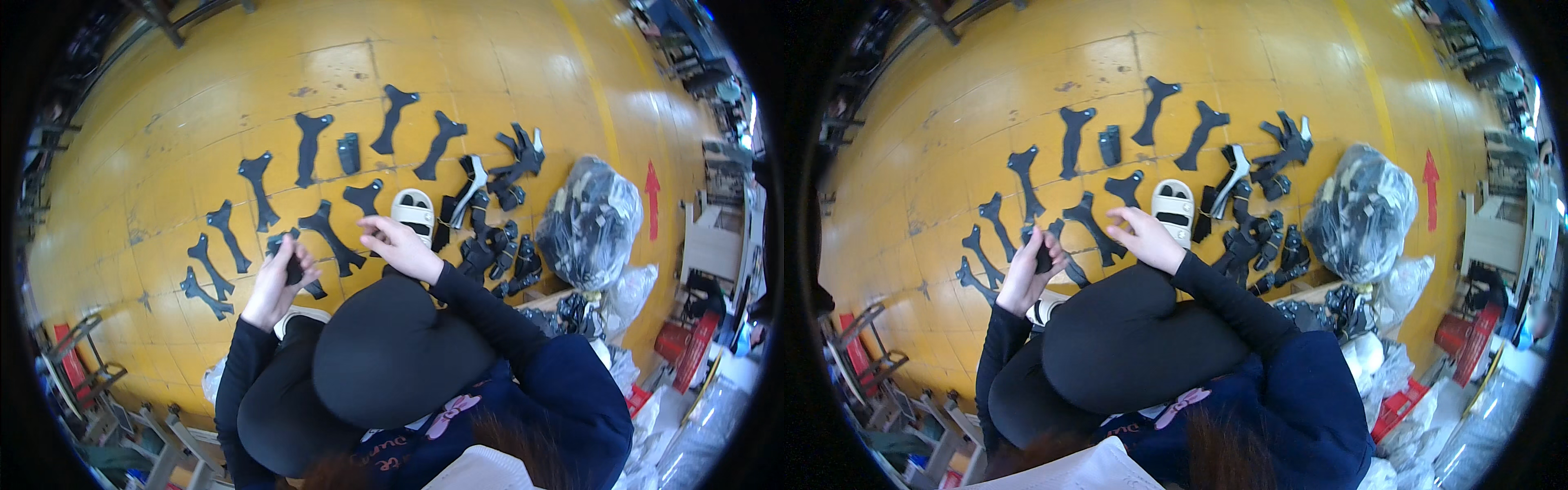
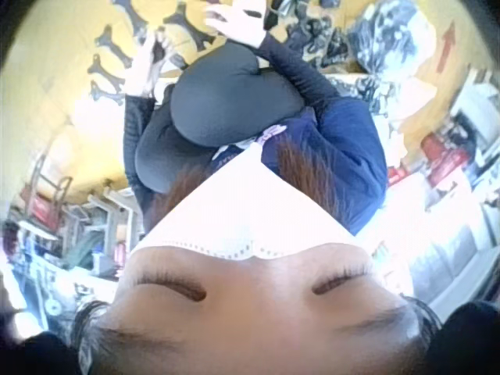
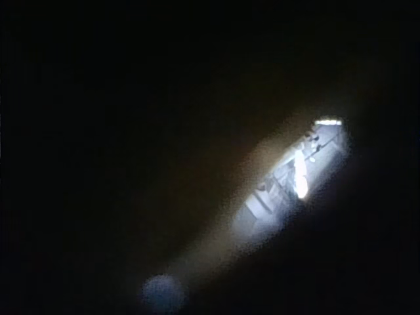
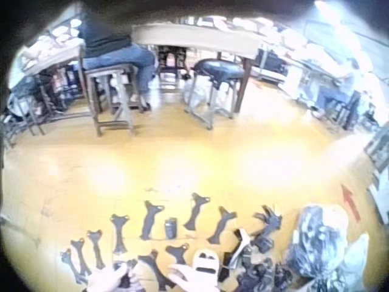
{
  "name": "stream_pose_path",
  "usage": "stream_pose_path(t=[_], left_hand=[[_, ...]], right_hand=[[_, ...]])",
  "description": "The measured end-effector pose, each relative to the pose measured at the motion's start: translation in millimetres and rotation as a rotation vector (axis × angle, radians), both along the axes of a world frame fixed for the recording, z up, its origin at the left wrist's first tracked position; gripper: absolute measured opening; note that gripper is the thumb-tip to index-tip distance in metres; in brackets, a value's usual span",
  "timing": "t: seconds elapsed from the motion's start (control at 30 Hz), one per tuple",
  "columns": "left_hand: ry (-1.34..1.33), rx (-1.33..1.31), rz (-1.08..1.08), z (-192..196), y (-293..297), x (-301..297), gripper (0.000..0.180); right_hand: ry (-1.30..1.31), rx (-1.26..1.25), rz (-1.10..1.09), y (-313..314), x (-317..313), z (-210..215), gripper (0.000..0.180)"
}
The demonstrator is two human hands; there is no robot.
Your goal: The person sits on the factory floor and gathers black plastic shoe parts, aligns them into stacks, and secures each stack with a rubber band. The person repeats this process for multiple piles of parts.
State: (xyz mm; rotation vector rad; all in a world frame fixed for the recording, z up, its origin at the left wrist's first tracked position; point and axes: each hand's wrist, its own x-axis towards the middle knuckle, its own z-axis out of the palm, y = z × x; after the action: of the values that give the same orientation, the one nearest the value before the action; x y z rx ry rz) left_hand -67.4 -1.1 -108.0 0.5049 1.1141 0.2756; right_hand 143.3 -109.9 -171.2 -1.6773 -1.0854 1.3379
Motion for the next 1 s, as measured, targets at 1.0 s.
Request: stream_pose_path(t=[1.0], left_hand=[[-0.096,0.035,0.06,-124,48,69,0.048]], right_hand=[[0.215,0.048,-0.139,76,40,-115,0.031]])
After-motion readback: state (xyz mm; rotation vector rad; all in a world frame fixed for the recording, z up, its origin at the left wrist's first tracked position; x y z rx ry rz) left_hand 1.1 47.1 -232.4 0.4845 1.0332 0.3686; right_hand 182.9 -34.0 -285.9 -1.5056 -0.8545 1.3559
